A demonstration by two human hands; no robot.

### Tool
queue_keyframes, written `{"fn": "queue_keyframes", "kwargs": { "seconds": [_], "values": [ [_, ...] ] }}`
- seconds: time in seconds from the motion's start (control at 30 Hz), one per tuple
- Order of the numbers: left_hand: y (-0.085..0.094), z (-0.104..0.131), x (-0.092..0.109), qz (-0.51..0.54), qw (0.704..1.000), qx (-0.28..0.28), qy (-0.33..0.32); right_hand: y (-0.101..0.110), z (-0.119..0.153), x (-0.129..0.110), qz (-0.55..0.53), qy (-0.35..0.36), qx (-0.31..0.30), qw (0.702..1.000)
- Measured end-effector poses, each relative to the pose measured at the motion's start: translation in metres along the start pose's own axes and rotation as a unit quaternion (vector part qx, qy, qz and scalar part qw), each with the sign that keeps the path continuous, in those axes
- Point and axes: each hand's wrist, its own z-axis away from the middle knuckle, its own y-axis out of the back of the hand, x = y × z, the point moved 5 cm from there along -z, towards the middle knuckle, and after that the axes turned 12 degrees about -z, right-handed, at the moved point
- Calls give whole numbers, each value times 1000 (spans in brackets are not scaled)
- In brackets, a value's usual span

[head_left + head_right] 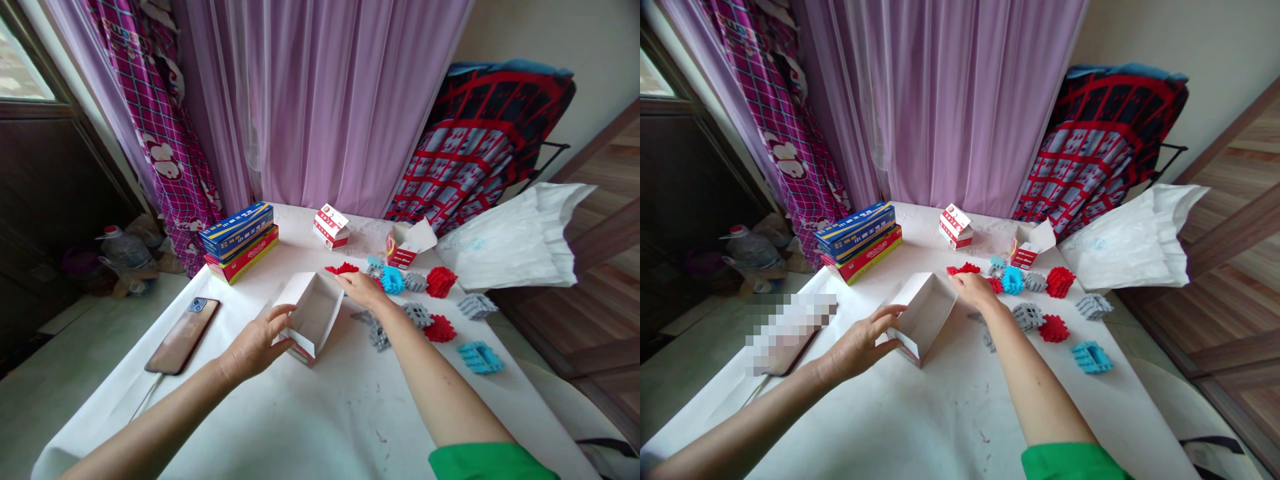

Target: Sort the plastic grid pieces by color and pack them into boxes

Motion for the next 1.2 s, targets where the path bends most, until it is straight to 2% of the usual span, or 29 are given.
{"fn": "queue_keyframes", "kwargs": {
  "seconds": [0.13,0.23,0.3,0.43,0.53,0.67,0.8,1.0,1.1,1.2],
  "values": [
    [0,21,3,-16,998,39,-45,0,-14,19,-48,-50,15,997],
    [3,30,2,-12,996,16,-83,-3,-18,25,-55,-68,49,995],
    [7,30,0,8,996,-12,-84,-5,-16,25,-55,-76,74,993],
    [13,21,-2,18,998,-44,-51,-1,-5,12,8,-17,123,992],
    [11,13,0,-8,997,-53,-55,1,1,2,77,31,111,990],
    [5,7,4,-50,995,-56,-72,-3,5,-3,141,45,55,988],
    [-2,10,8,-85,994,-5,-68,-11,4,-1,163,16,-3,986],
    [-10,15,12,-110,990,60,-69,-15,3,3,121,-21,-14,992],
    [-9,16,14,-121,985,87,-84,-13,4,4,81,-14,8,997],
    [-6,16,16,-130,981,110,-93,-4,12,7,45,30,81,995]
  ]
}}
